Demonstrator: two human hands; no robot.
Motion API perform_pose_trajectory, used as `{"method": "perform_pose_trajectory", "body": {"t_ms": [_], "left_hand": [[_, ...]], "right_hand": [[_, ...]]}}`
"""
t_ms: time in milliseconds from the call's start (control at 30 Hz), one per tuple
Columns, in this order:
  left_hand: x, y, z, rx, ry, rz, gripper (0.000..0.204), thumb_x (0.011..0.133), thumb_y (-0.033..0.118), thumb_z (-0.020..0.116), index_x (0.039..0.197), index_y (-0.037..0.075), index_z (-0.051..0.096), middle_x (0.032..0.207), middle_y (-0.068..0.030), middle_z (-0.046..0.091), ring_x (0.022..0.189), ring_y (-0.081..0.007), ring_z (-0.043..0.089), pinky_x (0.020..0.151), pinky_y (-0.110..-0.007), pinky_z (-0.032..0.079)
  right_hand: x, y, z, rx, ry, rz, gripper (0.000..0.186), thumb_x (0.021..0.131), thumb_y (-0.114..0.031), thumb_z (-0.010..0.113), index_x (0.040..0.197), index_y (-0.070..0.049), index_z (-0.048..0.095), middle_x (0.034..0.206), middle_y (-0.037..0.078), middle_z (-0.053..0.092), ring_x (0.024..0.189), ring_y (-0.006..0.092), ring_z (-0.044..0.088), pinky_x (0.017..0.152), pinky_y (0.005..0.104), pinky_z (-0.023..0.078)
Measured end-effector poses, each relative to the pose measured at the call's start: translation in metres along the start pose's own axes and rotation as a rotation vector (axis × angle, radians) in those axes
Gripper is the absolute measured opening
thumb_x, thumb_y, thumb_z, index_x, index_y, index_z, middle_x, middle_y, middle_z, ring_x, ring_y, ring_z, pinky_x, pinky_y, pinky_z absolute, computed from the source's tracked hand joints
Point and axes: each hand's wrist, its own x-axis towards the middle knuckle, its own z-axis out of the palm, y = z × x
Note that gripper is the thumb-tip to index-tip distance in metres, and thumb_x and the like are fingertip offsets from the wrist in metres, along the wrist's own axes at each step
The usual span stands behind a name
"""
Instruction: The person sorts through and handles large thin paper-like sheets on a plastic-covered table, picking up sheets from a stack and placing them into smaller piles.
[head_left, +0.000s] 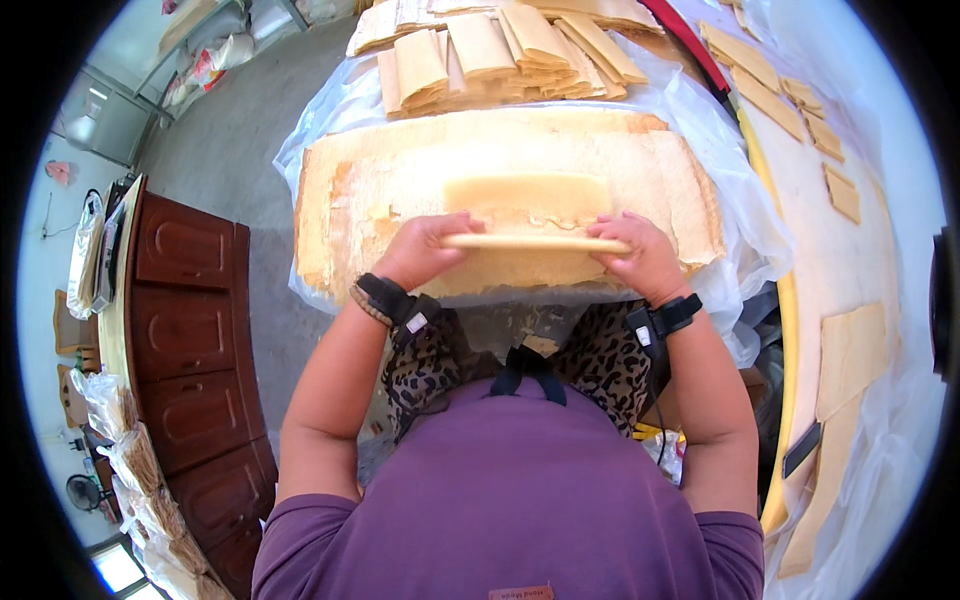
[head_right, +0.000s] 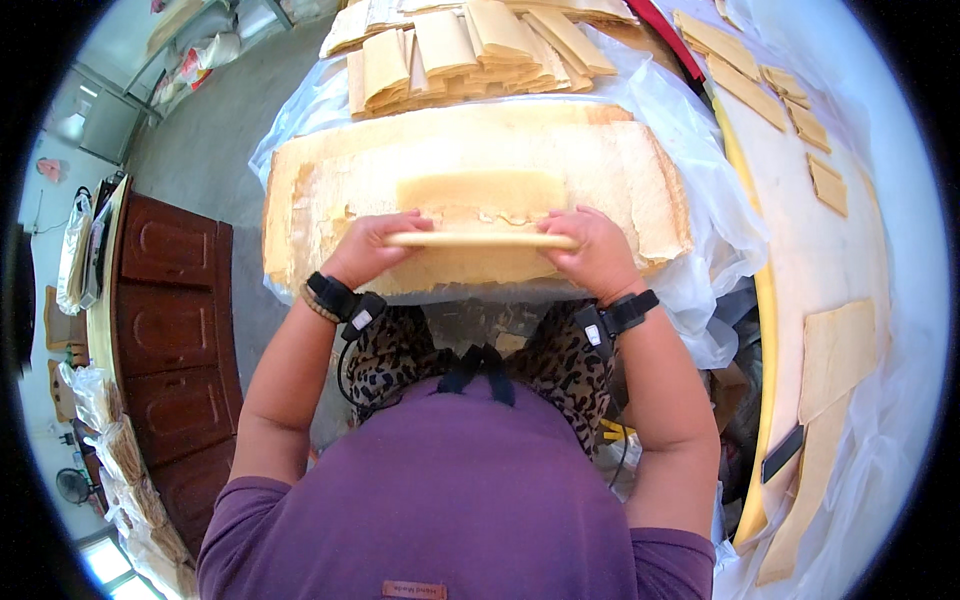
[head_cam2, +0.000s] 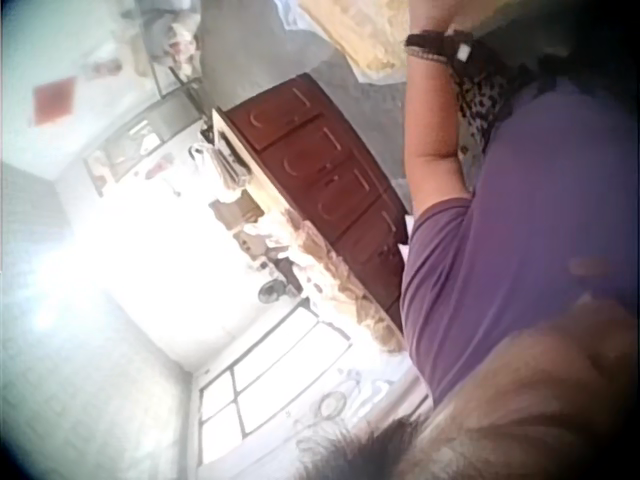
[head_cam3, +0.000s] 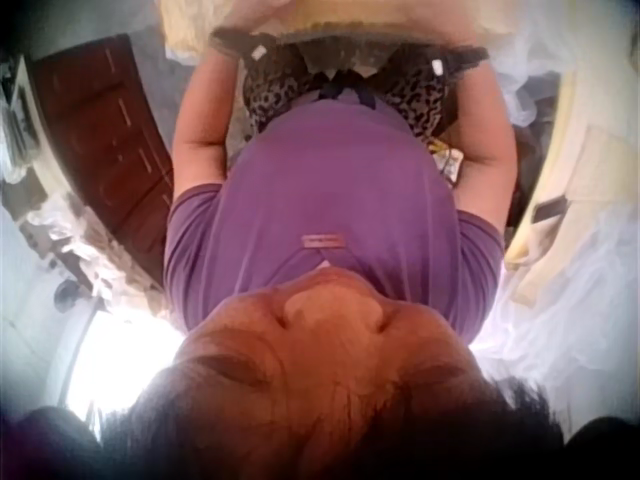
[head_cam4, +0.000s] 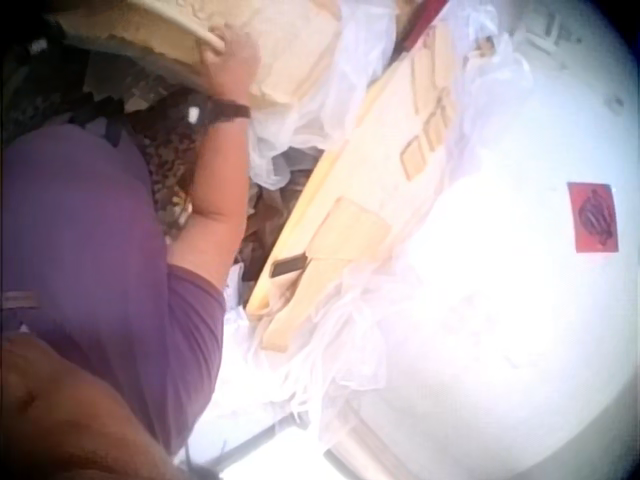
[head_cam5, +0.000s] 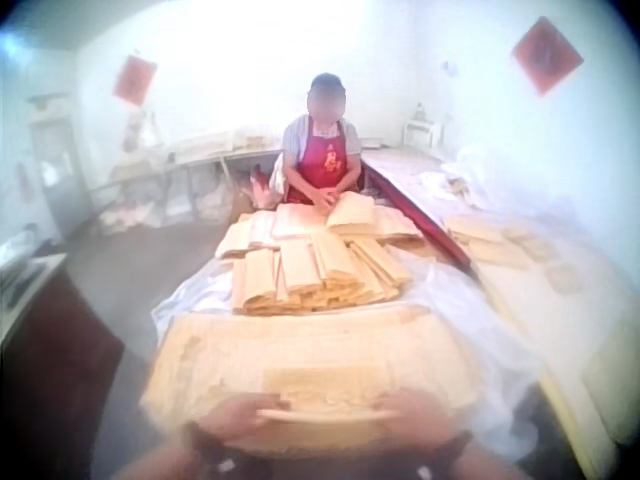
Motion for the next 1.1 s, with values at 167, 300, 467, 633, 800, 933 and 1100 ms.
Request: {"method": "perform_pose_trajectory", "body": {"t_ms": [167, 300, 467, 633, 800, 933, 1100], "left_hand": [[0.011, -0.014, 0.004, -0.442, 0.195, -0.507, 0.026, 0.093, 0.025, 0.067, 0.101, 0.000, 0.069, 0.085, 0.0017, 0.068, 0.074, -0.0070, 0.058, 0.067, -0.026, 0.049], [0.023, -0.016, 0.028, -0.021, 0.394, -0.504, 0.027, 0.094, 0.030, 0.062, 0.094, 0.003, 0.066, 0.079, -0.0148, 0.068, 0.068, -0.0213, 0.062, 0.063, -0.036, 0.049], [0.026, 0.005, 0.043, 0.445, 0.430, -0.499, 0.026, 0.094, 0.033, 0.057, 0.095, 0.007, 0.060, 0.078, -0.0212, 0.067, 0.073, -0.0376, 0.065, 0.064, -0.045, 0.051], [0.031, 0.004, 0.043, 0.560, 0.503, -0.452, 0.026, 0.095, 0.035, 0.056, 0.096, 0.009, 0.058, 0.070, -0.0167, 0.067, 0.066, -0.0396, 0.065, 0.061, -0.050, 0.051], [0.036, 0.018, 0.038, 0.816, 0.597, -0.160, 0.056, 0.090, 0.044, 0.061, 0.130, 0.006, 0.052, 0.130, -0.0218, 0.058, 0.122, -0.0369, 0.054, 0.099, -0.046, 0.044], [0.047, 0.055, 0.071, 0.791, 0.189, 0.223, 0.076, 0.086, 0.050, 0.064, 0.142, 0.004, 0.042, 0.153, -0.0179, 0.036, 0.143, -0.0342, 0.030, 0.117, -0.043, 0.024], [0.034, 0.043, 0.085, 0.768, -0.050, 0.122, 0.089, 0.085, 0.062, 0.059, 0.149, 0.006, 0.035, 0.155, -0.0178, 0.032, 0.147, -0.0342, 0.023, 0.120, -0.047, 0.016]], "right_hand": [[0.014, 0.007, 0.006, 0.630, 0.071, 0.631, 0.022, 0.083, -0.018, 0.075, 0.099, -0.004, 0.070, 0.088, 0.014, 0.072, 0.082, 0.0284, 0.069, 0.078, 0.0392, 0.053], [0.027, 0.004, 0.020, 0.410, 0.172, 0.659, 0.034, 0.084, -0.030, 0.072, 0.097, 0.001, 0.067, 0.083, 0.019, 0.069, 0.075, 0.0308, 0.066, 0.069, 0.0403, 0.051], [0.026, 0.001, 0.026, 0.069, 0.135, 0.636, 0.041, 0.085, -0.038, 0.067, 0.091, 0.002, 0.064, 0.082, 0.022, 0.068, 0.077, 0.0376, 0.065, 0.071, 0.0446, 0.050], [0.033, -0.010, 0.029, -0.145, 0.148, 0.657, 0.039, 0.086, -0.037, 0.067, 0.089, 0.001, 0.063, 0.085, 0.023, 0.068, 0.081, 0.0405, 0.065, 0.072, 0.0475, 0.050], [0.035, -0.007, 0.036, -0.237, 0.157, 0.621, 0.039, 0.087, -0.039, 0.066, 0.089, 0.000, 0.063, 0.083, 0.022, 0.067, 0.080, 0.0403, 0.065, 0.071, 0.0485, 0.050], [0.035, -0.009, 0.032, -0.298, 0.111, 0.653, 0.035, 0.086, -0.037, 0.066, 0.095, -0.003, 0.065, 0.087, 0.021, 0.069, 0.084, 0.0378, 0.067, 0.078, 0.0491, 0.050], [0.048, -0.045, 0.042, -0.466, 0.172, 0.346, 0.046, 0.089, -0.037, 0.063, 0.125, -0.010, 0.059, 0.125, 0.016, 0.061, 0.122, 0.0322, 0.053, 0.106, 0.0492, 0.035]]}}
